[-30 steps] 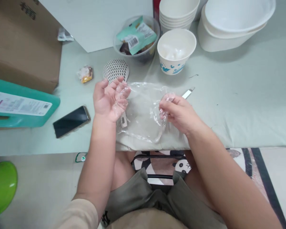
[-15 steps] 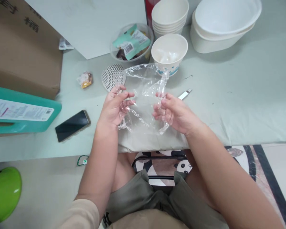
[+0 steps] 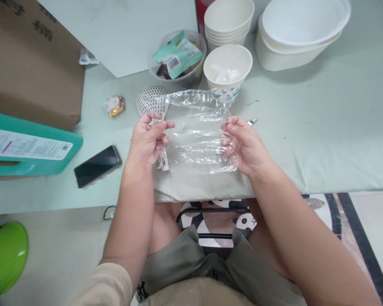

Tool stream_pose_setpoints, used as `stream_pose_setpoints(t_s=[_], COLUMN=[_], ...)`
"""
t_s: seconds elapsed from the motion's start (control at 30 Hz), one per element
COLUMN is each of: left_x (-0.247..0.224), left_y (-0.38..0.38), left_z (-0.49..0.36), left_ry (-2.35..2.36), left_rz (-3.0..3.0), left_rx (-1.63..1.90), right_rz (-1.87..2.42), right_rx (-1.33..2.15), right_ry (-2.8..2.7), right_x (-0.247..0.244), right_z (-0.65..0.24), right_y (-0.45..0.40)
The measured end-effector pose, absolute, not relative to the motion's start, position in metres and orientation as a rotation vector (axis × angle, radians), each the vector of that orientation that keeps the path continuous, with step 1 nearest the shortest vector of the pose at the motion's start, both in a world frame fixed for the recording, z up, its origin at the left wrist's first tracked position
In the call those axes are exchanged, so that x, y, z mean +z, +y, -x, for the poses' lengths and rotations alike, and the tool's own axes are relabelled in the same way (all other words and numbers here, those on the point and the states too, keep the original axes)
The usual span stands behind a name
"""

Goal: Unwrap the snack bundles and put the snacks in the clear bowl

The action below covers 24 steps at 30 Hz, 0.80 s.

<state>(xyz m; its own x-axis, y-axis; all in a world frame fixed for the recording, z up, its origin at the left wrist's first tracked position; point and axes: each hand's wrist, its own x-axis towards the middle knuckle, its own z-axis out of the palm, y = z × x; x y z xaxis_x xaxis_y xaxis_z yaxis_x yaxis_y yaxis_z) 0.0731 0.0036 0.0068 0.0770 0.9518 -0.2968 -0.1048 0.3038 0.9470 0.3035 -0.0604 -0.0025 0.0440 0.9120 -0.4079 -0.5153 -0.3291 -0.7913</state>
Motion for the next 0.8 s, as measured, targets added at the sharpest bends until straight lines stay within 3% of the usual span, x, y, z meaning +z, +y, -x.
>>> stream_pose_setpoints(t_s=[0.23,0.67,0.8], left_x=[0.006,0.003,0.002], left_y=[0.005,0.006,0.006], left_z=[-0.075,-0.075,-0.079], left_ry=[1.214,1.252,1.250], left_rz=[-0.966,-0.995,-0.960], left_rx=[0.949,0.984,1.041], right_rz=[1.159,1.290,1.237], right_rx=[1.794,1.181,1.342], right_ry=[-0.476,-0.604,-0.557], right_x=[0.002,-0.016,-0.015], right_z=[-0.300,-0.303,-0.305], right_y=[-0.061,-0.052,-0.055])
